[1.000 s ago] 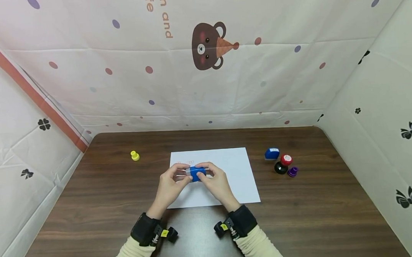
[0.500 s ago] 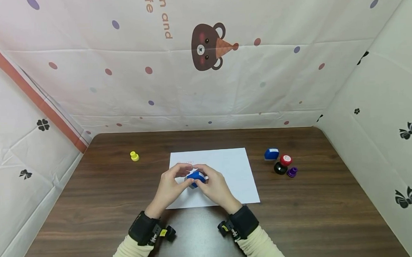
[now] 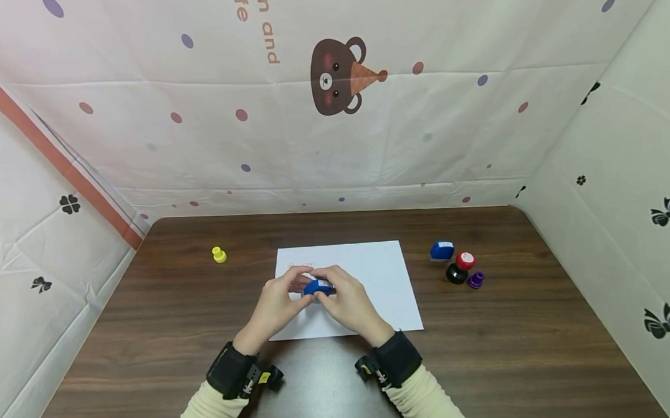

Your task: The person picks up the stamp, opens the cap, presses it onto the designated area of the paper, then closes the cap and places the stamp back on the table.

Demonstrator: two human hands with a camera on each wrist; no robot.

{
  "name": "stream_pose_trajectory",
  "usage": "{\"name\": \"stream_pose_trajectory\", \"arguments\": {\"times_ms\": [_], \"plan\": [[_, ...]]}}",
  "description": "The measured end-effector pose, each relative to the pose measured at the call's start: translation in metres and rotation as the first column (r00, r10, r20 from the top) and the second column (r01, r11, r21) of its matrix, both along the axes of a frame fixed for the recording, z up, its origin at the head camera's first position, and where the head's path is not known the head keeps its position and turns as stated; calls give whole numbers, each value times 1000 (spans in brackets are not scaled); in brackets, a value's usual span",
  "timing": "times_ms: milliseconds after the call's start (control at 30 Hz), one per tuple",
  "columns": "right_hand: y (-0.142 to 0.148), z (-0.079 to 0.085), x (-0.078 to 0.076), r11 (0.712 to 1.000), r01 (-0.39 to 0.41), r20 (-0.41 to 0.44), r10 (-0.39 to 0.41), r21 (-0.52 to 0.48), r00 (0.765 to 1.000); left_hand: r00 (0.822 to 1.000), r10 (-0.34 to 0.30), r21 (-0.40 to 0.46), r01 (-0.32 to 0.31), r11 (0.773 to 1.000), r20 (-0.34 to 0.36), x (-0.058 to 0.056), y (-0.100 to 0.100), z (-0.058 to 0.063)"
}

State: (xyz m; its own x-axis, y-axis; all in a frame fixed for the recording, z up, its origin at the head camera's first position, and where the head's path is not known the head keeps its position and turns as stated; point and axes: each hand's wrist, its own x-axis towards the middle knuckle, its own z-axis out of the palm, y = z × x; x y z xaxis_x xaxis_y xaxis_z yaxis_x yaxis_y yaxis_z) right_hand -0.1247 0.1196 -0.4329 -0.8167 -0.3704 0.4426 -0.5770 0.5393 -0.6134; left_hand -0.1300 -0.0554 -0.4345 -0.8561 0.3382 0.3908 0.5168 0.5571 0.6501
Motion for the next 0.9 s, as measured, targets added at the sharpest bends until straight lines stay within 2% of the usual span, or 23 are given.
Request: {"name": "stream_pose_trajectory", "arguments": {"times_ms": [167, 400, 633, 900], "plan": [[-1, 1, 0, 999, -48, -5, 48, -15, 999, 1000, -1, -22, 1, 1000, -28, 0, -2, -1], [4, 3, 0, 995, -95, 71, 97, -20, 993, 1000, 14, -21, -14, 1000, -13, -4, -9, -1], [17, 1, 1, 997, -81, 103, 80, 7, 991, 993, 107, -31, -106, 994, 38, -10, -27, -3], [38, -2, 2, 997, -55, 95, 50, 51, 994, 983, 173, -16, -172, 985, 54, -26, -54, -4]]}}
